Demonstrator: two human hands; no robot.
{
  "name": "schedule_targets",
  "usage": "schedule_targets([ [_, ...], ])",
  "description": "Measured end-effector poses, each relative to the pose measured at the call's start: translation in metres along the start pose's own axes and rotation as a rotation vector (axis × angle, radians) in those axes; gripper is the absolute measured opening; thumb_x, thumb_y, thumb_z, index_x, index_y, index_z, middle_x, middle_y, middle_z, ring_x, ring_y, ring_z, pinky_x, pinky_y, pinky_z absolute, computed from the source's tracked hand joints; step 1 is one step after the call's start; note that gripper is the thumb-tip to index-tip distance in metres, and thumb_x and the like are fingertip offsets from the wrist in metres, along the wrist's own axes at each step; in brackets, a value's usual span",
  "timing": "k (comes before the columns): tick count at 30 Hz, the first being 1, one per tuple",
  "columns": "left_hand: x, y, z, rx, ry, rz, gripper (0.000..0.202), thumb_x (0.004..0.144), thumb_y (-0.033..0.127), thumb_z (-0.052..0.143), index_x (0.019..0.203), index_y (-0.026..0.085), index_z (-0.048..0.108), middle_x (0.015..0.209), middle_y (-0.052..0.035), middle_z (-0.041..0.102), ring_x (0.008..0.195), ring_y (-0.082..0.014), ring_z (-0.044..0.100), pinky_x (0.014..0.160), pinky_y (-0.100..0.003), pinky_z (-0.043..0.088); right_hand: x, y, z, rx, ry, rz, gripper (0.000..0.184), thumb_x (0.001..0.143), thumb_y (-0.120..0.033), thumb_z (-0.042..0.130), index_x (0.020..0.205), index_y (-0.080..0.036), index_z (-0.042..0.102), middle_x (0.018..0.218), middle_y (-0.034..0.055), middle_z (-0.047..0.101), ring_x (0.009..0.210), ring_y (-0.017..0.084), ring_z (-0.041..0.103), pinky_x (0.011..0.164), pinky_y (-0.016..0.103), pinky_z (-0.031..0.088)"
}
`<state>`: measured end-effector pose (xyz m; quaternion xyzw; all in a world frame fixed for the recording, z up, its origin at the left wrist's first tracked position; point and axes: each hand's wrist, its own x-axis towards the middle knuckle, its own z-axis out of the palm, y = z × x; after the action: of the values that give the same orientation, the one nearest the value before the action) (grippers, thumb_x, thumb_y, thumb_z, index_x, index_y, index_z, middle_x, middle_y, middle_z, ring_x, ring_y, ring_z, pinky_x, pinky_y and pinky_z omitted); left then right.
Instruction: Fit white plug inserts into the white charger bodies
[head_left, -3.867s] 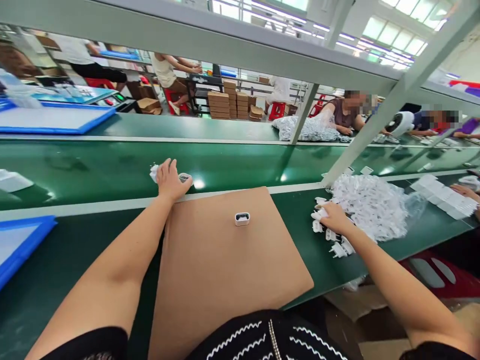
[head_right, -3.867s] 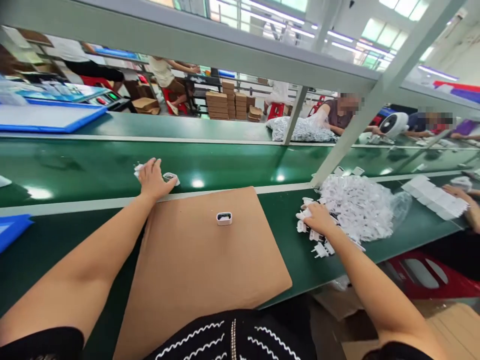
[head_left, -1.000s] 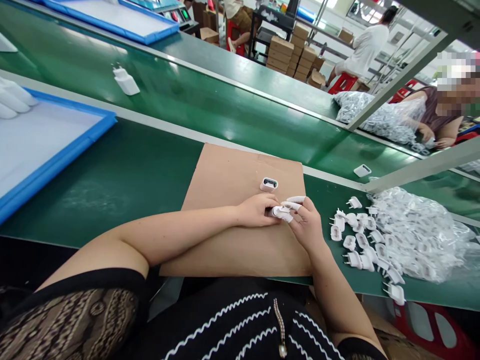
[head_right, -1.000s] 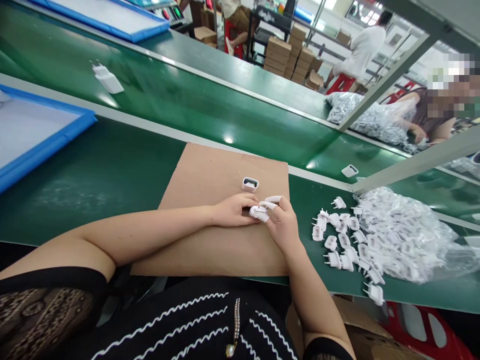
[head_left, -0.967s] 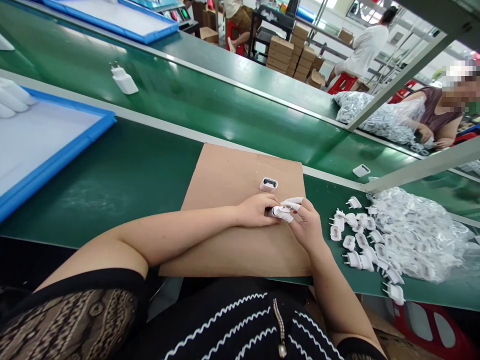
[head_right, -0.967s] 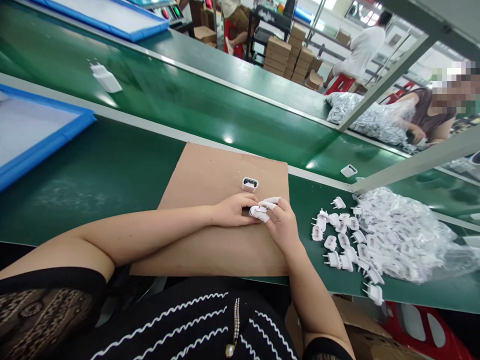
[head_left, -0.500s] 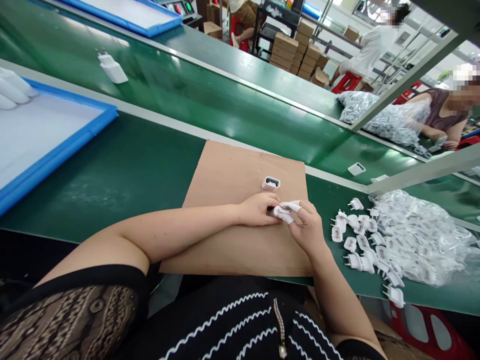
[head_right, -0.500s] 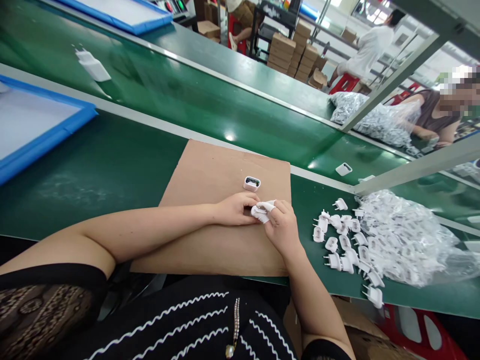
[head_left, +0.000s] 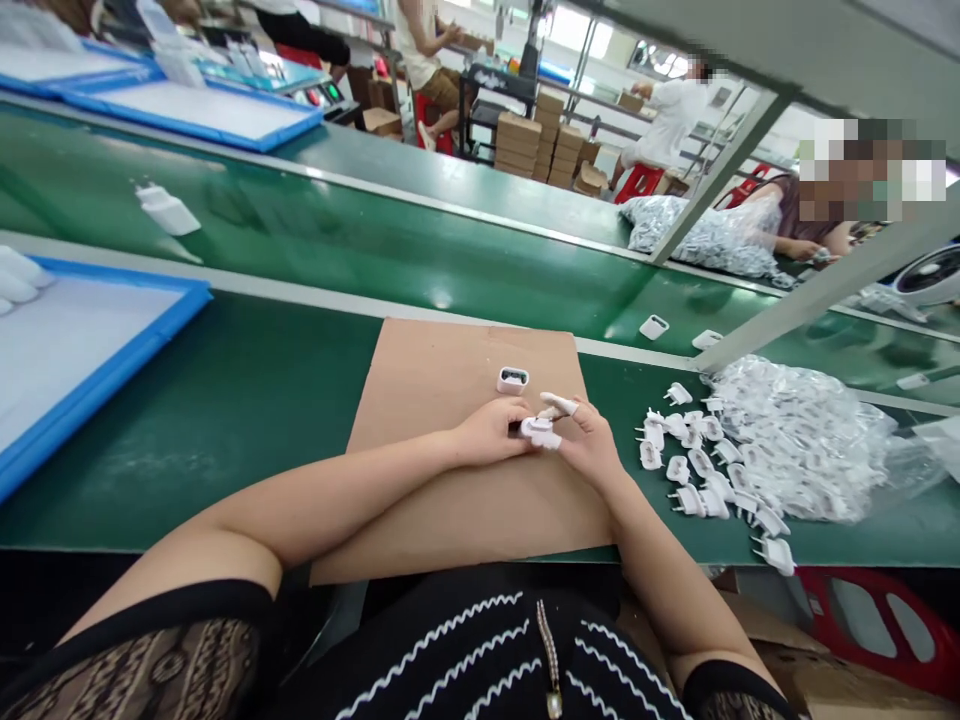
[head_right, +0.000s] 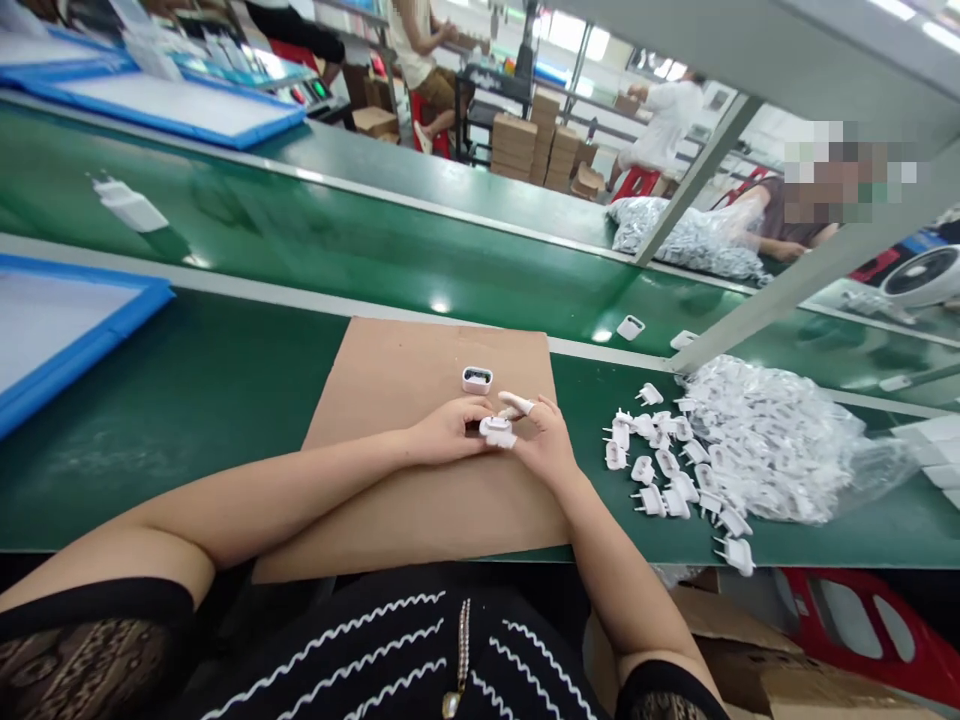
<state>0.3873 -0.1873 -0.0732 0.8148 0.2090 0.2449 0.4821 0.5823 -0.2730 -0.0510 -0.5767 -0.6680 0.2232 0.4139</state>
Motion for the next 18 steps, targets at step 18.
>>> schedule_targets([
  [18,0.072,-0.067,-0.164,0.533,0.654,-0.544,0.028,0.088,0.035,0.073,0.107,0.014,0.072,0.103,-0.0084,0.073,0.107,-0.0317,0.067,0.092,-0.037,0.052,0.012,0.088,-0.106,-0.798,0.259,0.835,0.055,0.099,-0.036,0.05,0.148,-0.012,0.05,0.156,0.0254,0.045,0.151,0.042,0.031,0.121,0.069,0.006],
])
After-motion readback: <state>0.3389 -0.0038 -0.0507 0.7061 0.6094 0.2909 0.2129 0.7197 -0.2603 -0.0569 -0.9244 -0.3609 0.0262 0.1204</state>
